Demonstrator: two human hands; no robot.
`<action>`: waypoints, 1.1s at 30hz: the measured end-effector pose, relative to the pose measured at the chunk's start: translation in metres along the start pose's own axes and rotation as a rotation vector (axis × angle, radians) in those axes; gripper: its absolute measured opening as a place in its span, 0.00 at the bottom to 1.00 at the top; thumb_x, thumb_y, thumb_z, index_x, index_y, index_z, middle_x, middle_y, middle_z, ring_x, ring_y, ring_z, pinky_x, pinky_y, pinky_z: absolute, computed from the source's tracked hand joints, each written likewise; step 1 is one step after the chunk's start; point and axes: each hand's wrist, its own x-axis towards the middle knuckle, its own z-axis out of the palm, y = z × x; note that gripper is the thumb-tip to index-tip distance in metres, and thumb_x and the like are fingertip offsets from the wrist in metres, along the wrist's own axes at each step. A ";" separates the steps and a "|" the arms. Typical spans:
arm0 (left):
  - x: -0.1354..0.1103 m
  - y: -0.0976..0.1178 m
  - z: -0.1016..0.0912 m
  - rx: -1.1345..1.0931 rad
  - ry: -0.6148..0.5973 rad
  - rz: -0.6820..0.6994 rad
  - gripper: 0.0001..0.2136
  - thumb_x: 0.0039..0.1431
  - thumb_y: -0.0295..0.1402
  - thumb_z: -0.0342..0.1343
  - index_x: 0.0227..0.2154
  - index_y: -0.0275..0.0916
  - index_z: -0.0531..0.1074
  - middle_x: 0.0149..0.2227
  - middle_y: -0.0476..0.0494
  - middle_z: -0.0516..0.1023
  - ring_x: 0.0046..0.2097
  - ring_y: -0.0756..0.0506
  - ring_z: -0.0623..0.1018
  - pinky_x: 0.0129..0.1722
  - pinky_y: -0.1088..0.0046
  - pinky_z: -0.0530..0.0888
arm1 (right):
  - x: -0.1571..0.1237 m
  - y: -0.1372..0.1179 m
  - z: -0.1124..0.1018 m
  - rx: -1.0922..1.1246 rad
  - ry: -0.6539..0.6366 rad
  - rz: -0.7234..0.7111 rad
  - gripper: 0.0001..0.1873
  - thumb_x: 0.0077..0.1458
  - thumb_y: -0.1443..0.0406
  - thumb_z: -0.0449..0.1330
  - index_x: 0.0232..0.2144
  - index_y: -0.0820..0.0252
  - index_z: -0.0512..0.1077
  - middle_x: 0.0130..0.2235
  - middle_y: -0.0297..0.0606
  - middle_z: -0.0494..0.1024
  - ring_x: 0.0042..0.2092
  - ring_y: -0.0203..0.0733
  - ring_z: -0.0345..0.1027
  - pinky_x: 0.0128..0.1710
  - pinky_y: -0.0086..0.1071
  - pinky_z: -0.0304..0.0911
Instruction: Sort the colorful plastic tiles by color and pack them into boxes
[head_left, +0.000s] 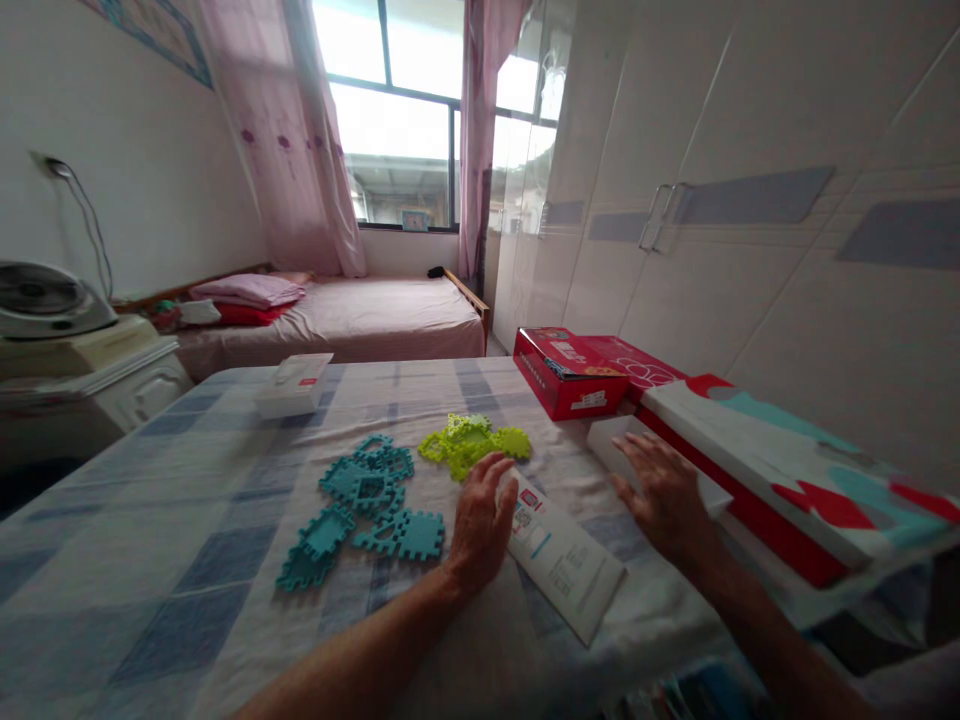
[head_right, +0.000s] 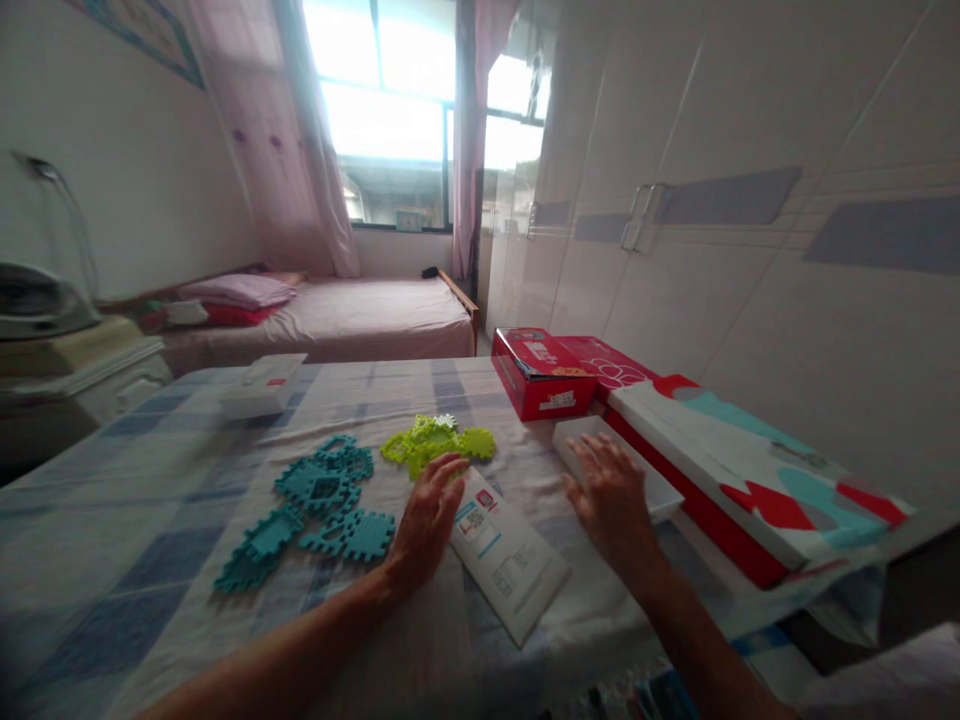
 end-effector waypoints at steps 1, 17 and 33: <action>0.002 0.000 -0.001 -0.001 0.079 0.004 0.17 0.62 0.38 0.42 0.48 0.38 0.68 0.56 0.39 0.65 0.59 0.43 0.63 0.60 0.60 0.58 | 0.008 -0.011 0.001 0.095 -0.035 -0.025 0.24 0.57 0.60 0.51 0.53 0.65 0.65 0.56 0.48 0.67 0.59 0.50 0.55 0.57 0.46 0.51; 0.021 -0.026 -0.004 -0.271 0.199 -0.379 0.29 0.60 0.46 0.41 0.58 0.30 0.56 0.65 0.33 0.48 0.66 0.43 0.47 0.64 0.65 0.44 | 0.083 -0.124 0.085 0.508 -0.508 -0.054 0.40 0.47 0.50 0.59 0.59 0.60 0.57 0.60 0.48 0.60 0.61 0.52 0.51 0.57 0.47 0.49; 0.027 -0.028 -0.005 -0.342 0.286 -0.317 0.24 0.61 0.45 0.39 0.52 0.35 0.64 0.60 0.37 0.61 0.62 0.43 0.59 0.62 0.66 0.54 | 0.074 -0.120 0.094 0.557 -0.341 -0.023 0.38 0.45 0.52 0.61 0.56 0.61 0.60 0.56 0.46 0.64 0.58 0.50 0.53 0.55 0.43 0.51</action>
